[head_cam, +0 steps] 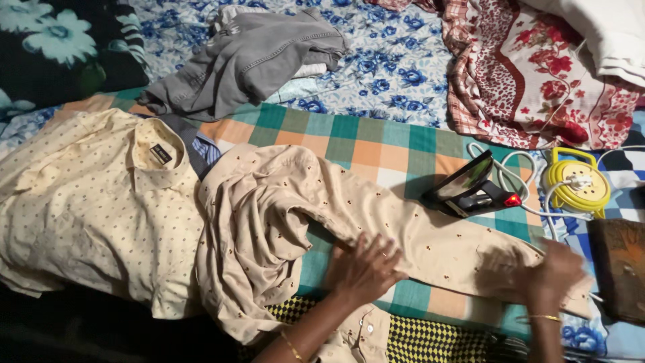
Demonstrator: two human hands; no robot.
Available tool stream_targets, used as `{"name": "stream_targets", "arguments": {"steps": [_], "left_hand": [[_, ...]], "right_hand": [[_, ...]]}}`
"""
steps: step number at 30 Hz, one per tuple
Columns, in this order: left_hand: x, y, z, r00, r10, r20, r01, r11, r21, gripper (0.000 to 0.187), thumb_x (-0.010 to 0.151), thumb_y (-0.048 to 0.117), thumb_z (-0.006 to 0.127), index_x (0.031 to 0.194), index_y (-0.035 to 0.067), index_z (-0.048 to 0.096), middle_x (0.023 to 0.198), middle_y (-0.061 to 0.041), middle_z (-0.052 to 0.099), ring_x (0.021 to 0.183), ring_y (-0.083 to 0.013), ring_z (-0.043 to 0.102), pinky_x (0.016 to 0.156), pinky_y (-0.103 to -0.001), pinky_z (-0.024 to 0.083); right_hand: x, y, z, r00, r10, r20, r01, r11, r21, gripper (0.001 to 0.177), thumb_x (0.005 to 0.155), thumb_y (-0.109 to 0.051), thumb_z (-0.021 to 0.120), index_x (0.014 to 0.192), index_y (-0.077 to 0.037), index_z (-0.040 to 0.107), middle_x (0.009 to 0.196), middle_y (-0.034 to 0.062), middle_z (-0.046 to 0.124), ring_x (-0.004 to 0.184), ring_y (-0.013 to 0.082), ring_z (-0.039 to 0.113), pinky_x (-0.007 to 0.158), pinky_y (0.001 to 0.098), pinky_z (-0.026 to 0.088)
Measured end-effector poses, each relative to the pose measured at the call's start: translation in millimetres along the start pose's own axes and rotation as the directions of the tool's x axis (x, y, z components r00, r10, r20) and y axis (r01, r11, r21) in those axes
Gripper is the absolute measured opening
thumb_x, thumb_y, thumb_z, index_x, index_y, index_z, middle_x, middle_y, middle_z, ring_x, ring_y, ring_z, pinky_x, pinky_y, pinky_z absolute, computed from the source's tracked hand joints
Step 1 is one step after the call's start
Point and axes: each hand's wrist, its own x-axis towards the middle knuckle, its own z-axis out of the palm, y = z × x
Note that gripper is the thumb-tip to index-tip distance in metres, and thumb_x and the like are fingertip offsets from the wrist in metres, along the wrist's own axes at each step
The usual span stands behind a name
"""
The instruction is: The person irons a beige patterned shirt on a bed, smoothing the sleeves and body with an electric iron. They repeatedly adjust the fabric and iron different sections of the shirt.
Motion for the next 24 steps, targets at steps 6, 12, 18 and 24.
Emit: {"name": "stream_targets", "arguments": {"steps": [6, 12, 18, 24], "left_hand": [[14, -64, -78, 0.948, -0.27, -0.166, 0.314, 0.874, 0.371, 0.056, 0.092, 0.049, 0.054, 0.123, 0.004, 0.065, 0.128, -0.02, 0.065, 0.121, -0.0395, 0.054, 0.107, -0.062, 0.03], [-40, -52, -97, 0.887, -0.459, 0.049, 0.427, 0.856, 0.292, 0.045, 0.098, 0.041, 0.059, 0.116, -0.001, 0.061, 0.109, -0.017, 0.061, 0.108, -0.0334, 0.056, 0.102, -0.049, 0.039], [-56, -54, -67, 0.907, -0.357, -0.223, 0.408, 0.876, 0.257, 0.044, 0.093, 0.035, 0.06, 0.12, 0.001, 0.062, 0.12, -0.016, 0.061, 0.118, -0.0318, 0.055, 0.107, -0.05, 0.035], [-63, -60, -54, 0.901, -0.354, -0.249, 0.411, 0.882, 0.231, 0.044, 0.093, 0.034, 0.058, 0.122, 0.001, 0.06, 0.131, -0.018, 0.058, 0.128, -0.0321, 0.05, 0.11, -0.051, 0.032]], "right_hand": [[-14, -135, 14, 0.935, -0.341, 0.093, 0.238, 0.802, 0.548, 0.047, 0.066, -0.007, 0.078, 0.112, -0.007, 0.069, 0.108, 0.017, 0.069, 0.103, 0.0382, 0.062, 0.092, 0.0467, 0.048], [18, -136, 20, 0.911, 0.407, -0.063, -0.253, 0.675, 0.693, 0.035, 0.101, -0.019, 0.084, 0.103, -0.001, 0.054, 0.087, 0.0093, 0.058, 0.081, 0.0194, 0.056, 0.078, 0.0282, 0.047], [72, -90, 46, 0.959, 0.275, -0.063, -0.118, 0.594, 0.796, 0.046, 0.079, 0.0, 0.08, 0.117, 0.005, 0.055, 0.104, 0.0046, 0.06, 0.091, 0.0165, 0.058, 0.077, 0.0298, 0.046], [91, -61, 84, 0.931, 0.214, 0.296, -0.351, 0.3, 0.887, 0.019, 0.09, 0.004, 0.073, 0.106, -0.002, 0.063, 0.099, 0.0017, 0.068, 0.089, 0.01, 0.062, 0.079, 0.0242, 0.05]]}}
